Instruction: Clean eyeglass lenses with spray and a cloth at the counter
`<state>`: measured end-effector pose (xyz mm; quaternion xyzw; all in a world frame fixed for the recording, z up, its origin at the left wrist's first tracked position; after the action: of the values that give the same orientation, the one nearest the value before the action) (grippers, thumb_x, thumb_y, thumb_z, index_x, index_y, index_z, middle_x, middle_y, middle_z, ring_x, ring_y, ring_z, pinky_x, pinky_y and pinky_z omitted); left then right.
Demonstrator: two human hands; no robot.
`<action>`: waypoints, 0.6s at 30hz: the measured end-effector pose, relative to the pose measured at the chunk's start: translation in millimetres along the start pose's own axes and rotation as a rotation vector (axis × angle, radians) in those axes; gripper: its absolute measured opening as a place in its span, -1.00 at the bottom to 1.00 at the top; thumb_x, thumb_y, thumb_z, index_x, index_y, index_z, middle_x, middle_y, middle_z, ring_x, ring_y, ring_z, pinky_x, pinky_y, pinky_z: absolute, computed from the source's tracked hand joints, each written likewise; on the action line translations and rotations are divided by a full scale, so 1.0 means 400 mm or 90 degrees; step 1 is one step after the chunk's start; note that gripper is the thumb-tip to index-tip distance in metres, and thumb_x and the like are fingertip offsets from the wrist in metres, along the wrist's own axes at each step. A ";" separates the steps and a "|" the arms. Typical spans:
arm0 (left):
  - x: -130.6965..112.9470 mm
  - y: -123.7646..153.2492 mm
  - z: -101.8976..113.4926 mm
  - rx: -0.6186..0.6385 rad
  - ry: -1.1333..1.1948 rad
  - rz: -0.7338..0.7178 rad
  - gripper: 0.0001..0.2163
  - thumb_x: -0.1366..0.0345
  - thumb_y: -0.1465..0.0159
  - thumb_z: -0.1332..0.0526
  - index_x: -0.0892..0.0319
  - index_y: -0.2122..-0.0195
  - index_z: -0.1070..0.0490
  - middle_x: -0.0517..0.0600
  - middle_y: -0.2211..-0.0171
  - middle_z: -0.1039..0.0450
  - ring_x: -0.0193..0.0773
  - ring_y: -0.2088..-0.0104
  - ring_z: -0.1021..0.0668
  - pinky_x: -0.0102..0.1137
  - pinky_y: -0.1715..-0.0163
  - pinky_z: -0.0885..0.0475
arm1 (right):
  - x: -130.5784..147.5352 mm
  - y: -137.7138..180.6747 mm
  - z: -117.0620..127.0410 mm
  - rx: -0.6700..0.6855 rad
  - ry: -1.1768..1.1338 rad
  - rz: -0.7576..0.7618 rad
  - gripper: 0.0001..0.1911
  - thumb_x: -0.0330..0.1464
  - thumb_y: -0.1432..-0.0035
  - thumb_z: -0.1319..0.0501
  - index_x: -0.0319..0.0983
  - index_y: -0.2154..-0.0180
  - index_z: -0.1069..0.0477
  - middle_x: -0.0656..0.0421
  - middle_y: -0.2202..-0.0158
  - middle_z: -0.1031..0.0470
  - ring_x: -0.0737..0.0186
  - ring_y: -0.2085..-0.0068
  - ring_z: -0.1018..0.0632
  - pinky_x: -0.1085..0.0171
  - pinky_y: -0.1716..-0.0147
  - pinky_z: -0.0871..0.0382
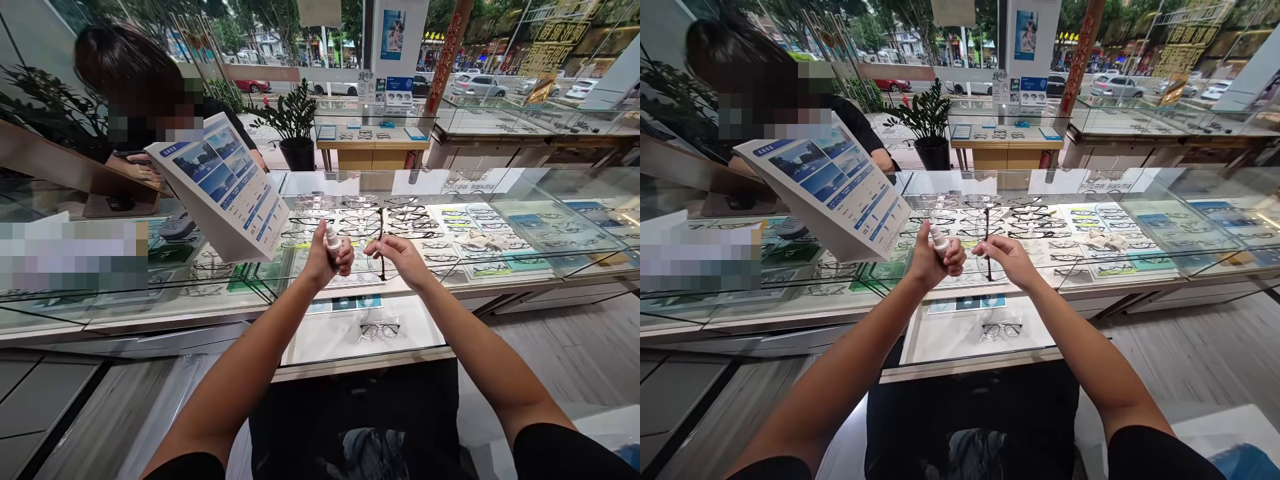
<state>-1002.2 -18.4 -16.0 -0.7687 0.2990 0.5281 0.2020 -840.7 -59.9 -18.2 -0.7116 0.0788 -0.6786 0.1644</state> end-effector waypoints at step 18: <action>0.011 -0.005 0.020 -0.146 -0.256 -0.116 -0.27 -0.52 -0.17 -0.21 0.11 0.68 -0.30 -0.06 0.70 -0.18 -0.36 0.65 -0.25 -0.36 0.59 -0.16 | -0.005 0.016 -0.061 0.090 -0.005 -0.040 -0.49 0.19 -0.29 -0.42 -0.12 0.30 -0.69 0.13 0.23 -0.71 0.07 0.09 -0.62 0.08 -0.07 -0.43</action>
<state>-1005.2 -13.0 -23.1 -0.6897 0.1203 0.6805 0.2161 -864.4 -68.3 -21.6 -0.7030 0.0072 -0.6844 0.1931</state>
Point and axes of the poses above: each hand's wrist, its own y-axis away from the middle knuckle, its own z-axis out of the back of the hand, x = y × z, the point moved 7 cm from there along -y, towards the middle knuckle
